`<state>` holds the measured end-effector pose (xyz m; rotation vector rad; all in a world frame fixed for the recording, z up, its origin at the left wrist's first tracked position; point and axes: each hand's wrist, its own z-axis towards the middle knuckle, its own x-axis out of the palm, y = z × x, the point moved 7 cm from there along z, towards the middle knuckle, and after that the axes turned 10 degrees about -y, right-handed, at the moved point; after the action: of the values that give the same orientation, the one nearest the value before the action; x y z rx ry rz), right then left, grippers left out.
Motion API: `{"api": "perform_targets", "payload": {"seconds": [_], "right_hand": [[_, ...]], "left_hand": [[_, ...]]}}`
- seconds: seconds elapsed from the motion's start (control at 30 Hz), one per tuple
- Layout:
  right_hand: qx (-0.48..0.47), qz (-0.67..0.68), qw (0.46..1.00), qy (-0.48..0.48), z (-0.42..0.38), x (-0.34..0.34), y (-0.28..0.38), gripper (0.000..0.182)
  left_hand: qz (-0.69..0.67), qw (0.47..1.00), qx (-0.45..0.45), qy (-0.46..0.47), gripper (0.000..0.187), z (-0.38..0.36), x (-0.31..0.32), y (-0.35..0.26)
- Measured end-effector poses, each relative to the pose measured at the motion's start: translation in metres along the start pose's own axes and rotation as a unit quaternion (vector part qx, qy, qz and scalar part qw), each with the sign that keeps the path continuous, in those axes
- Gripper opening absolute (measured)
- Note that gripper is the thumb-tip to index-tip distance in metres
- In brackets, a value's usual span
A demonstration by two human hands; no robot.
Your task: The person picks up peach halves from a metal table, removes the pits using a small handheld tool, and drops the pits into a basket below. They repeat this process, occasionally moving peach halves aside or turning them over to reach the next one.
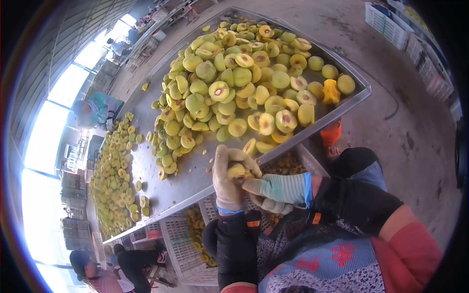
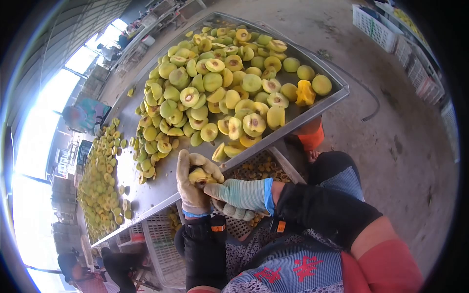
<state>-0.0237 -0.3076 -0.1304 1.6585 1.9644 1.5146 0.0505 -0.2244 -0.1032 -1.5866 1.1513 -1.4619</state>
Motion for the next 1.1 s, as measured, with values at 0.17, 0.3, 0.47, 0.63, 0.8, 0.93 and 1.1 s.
{"api": "perform_targets", "payload": {"seconds": [0.17, 0.3, 0.47, 0.63, 0.8, 0.93, 1.1], "right_hand": [[-0.333, -0.167, 0.919, -0.126, 0.024, -0.011, 0.0, 0.047], [-0.294, -0.223, 0.923, -0.106, 0.008, 0.0, -0.001, 0.04], [-0.223, -0.245, 0.933, -0.141, 0.012, -0.02, -0.012, 0.048], [0.078, -0.113, 0.987, -0.083, -0.015, -0.011, -0.026, 0.058], [-0.087, -0.074, 0.972, -0.203, 0.012, -0.036, -0.027, 0.054], [-0.194, 0.015, 0.942, -0.274, 0.001, -0.058, 0.003, 0.047], [-0.347, 0.013, 0.882, -0.319, 0.0, -0.066, 0.017, 0.041]], "left_hand": [[-0.137, 0.987, -0.043, -0.069, 0.034, 0.005, 0.0, 0.001], [-0.272, 0.959, -0.025, -0.07, 0.027, 0.019, -0.047, -0.014], [0.268, 0.859, 0.164, -0.404, 0.037, -0.057, -0.183, -0.104], [0.337, 0.846, 0.137, -0.39, 0.037, -0.03, -0.166, -0.114], [0.536, 0.824, 0.085, -0.161, 0.054, 0.082, -0.053, -0.029], [0.683, 0.708, 0.159, -0.087, 0.053, 0.129, -0.003, 0.018], [0.548, 0.83, 0.106, 0.004, 0.062, 0.159, -0.028, 0.052]]}}
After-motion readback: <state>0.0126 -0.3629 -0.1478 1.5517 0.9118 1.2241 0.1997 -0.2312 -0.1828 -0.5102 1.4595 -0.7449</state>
